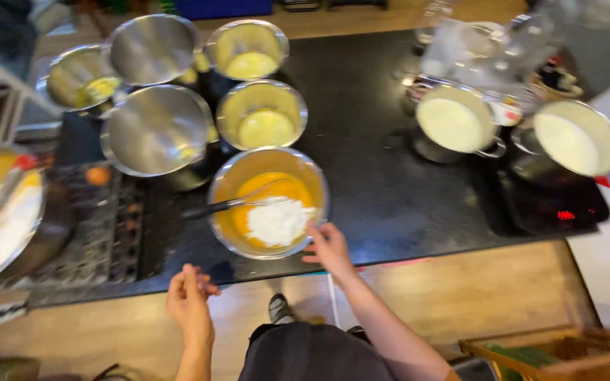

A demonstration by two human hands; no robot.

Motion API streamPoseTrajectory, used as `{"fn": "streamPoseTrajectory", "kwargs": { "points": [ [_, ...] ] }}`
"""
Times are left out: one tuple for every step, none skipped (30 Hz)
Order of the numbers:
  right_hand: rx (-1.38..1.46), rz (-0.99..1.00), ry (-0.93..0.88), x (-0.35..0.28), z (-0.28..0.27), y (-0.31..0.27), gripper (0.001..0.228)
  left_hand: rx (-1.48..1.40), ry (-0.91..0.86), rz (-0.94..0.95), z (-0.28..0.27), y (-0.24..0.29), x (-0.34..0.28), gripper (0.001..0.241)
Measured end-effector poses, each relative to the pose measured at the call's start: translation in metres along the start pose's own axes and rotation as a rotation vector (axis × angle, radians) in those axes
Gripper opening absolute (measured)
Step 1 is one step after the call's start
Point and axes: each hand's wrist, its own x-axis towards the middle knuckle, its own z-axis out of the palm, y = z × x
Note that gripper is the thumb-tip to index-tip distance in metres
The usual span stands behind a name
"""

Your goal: Whisk flour and other ingredients into a bowl of yellow batter in a bakery kitchen.

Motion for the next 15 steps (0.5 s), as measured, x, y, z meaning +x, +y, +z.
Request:
{"fn": "streamPoseTrajectory", "kwargs": {
  "points": [
    [0.002,-0.012,0.049,0.006,0.003,0.0,0.035,-0.027,0.024,-0.005,-0.004,0.006,0.009,0.032],
    [-0.009,-0.009,0.026,0.01,0.004,0.004,0.035,-0.032,0.048,0.001,-0.011,0.011,0.02,0.032],
    [-0.003,-0.026,0.047,0.014,0.004,0.007,0.029,-0.039,0.023,-0.037,-0.017,0.017,0.031,0.031],
    [0.003,-0.048,0.073,0.019,0.0,0.008,0.023,-0.051,-0.009,-0.077,-0.02,0.021,0.041,0.03],
    [-0.009,-0.049,0.056,0.019,0.001,0.009,0.023,-0.06,0.009,-0.072,-0.03,0.025,0.051,0.03],
    [0.03,-0.043,0.096,0.018,-0.003,0.008,0.02,-0.04,0.018,-0.003,-0.035,0.028,0.062,0.027],
    [0.068,-0.037,0.137,0.018,-0.01,0.007,0.017,-0.019,0.027,0.065,-0.039,0.03,0.071,0.025],
    [0.061,-0.045,0.137,0.012,-0.016,0.002,0.017,-0.029,0.028,0.065,-0.054,0.037,0.083,0.025],
    [0.11,-0.029,0.163,0.006,-0.024,-0.003,0.015,-0.056,0.102,0.174,-0.066,0.044,0.093,0.025],
    [0.16,-0.017,0.193,-0.001,-0.035,-0.009,0.015,-0.085,0.173,0.282,-0.077,0.048,0.103,0.025],
    [0.152,-0.027,0.196,-0.004,-0.046,-0.013,0.015,-0.098,0.171,0.281,-0.094,0.051,0.116,0.025],
    [0.194,-0.022,0.212,-0.007,-0.057,-0.019,0.014,-0.168,0.275,0.37,-0.111,0.054,0.129,0.033],
    [0.235,-0.018,0.228,-0.01,-0.069,-0.025,0.015,-0.239,0.378,0.46,-0.126,0.056,0.141,0.042],
    [0.232,-0.028,0.23,-0.007,-0.084,-0.022,0.015,-0.25,0.375,0.459,-0.144,0.058,0.155,0.042],
    [0.254,-0.038,0.258,-0.004,-0.1,-0.02,0.015,-0.253,0.465,0.477,-0.161,0.059,0.169,0.043]
  ]
}}
